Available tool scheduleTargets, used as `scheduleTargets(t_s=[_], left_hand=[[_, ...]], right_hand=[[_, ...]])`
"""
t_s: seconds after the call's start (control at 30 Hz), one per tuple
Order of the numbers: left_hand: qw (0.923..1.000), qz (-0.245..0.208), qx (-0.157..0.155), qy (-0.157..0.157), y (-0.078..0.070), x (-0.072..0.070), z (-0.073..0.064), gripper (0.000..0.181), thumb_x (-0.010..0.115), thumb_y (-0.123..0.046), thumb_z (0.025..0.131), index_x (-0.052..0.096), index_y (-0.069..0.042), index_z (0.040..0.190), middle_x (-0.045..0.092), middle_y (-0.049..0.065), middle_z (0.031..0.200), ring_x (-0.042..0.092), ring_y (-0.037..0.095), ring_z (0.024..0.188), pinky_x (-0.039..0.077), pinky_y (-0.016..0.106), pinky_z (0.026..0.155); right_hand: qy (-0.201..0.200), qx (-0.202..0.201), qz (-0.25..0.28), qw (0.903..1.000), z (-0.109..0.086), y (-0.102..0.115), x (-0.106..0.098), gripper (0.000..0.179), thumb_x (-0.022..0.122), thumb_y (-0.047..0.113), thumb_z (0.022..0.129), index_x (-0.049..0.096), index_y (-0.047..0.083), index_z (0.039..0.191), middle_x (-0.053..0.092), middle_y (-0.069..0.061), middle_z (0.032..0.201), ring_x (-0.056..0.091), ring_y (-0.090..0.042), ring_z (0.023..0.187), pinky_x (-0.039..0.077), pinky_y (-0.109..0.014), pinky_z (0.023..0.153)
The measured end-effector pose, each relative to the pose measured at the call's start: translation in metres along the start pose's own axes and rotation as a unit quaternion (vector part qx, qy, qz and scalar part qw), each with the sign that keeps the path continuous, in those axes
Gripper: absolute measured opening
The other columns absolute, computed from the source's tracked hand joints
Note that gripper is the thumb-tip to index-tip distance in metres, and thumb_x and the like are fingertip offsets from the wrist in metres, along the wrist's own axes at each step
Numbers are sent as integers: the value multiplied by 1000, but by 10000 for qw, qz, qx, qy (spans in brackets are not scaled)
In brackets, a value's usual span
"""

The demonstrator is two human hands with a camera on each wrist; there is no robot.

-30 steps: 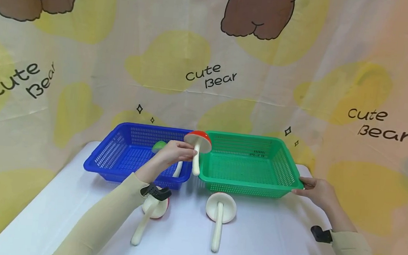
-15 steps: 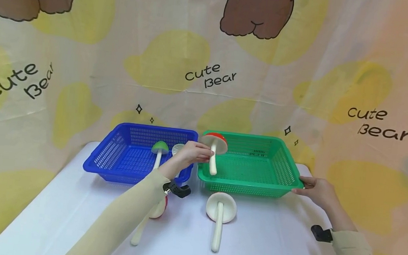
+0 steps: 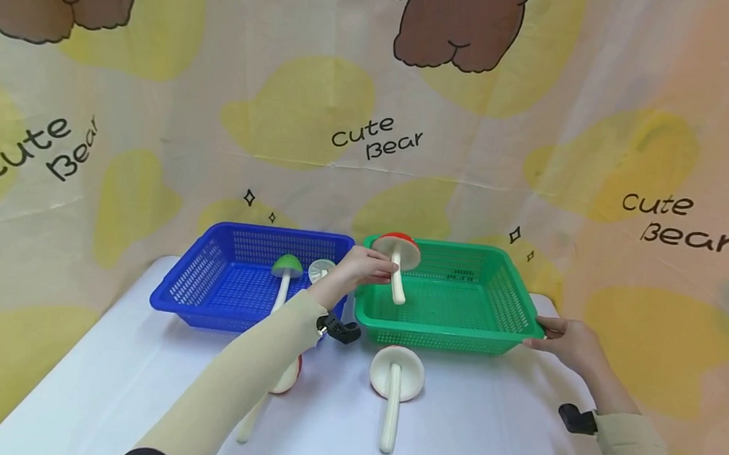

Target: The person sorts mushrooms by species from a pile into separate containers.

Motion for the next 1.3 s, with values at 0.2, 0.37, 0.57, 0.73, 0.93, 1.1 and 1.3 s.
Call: scheduleTargets(t_s=[0.2,0.37,0.57,0.73,0.93,1.1,1.3], left_hand=[[9996,57,28,292,6,-1,-2,42,67,-5,86,56,10,123,63,26,117,61,37,111,56,34,88],[9990,271,133,329,10,-14,-14,37,70,-9,85,61,6,117,67,22,112,70,26,96,57,34,88],[9973,279,386,554,7,-31,-34,32,67,-9,87,63,5,115,64,25,116,70,15,87,55,34,91],[9955,408,575,634,5,-47,-57,35,67,-15,89,62,3,118,65,21,116,67,25,101,54,34,93],[9942,527,703,622,11,-73,-83,38,68,-17,88,61,4,119,65,20,115,62,36,109,56,34,90],[9944,581,668,576,22,-93,-104,38,69,-16,87,61,4,118,67,17,112,62,37,108,57,33,88],[9927,912,596,524,39,-113,-128,38,72,-21,84,64,0,115,68,19,109,66,32,102,56,38,90]], right_hand=[[19,23,34,10000,1,0,0,82,72,48,80,47,-9,133,62,-28,117,50,-51,114,49,-60,83],[31,-7,1,10000,0,-1,0,81,72,46,80,47,-9,133,62,-29,117,49,-52,115,48,-61,83],[53,41,-24,10000,-1,0,0,81,72,47,80,46,-9,134,61,-30,118,49,-52,114,49,-61,83],[38,74,-72,9999,-2,1,0,82,71,48,80,46,-8,134,60,-31,119,48,-53,114,48,-61,82],[33,48,-70,10000,-4,1,-1,81,71,47,81,46,-8,134,61,-31,118,48,-54,114,48,-61,82],[73,74,-95,9999,-4,1,-2,82,71,48,81,45,-8,134,61,-31,118,47,-54,113,48,-62,81],[118,73,20,9999,-2,0,0,84,71,49,80,44,-8,135,59,-32,120,46,-54,116,47,-64,83]])
Point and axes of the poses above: each hand's wrist, its own z-axis towards the middle knuckle, its own x-axis out of the palm, y = z × x, the point moved 6 cm from there along z, towards the middle knuckle
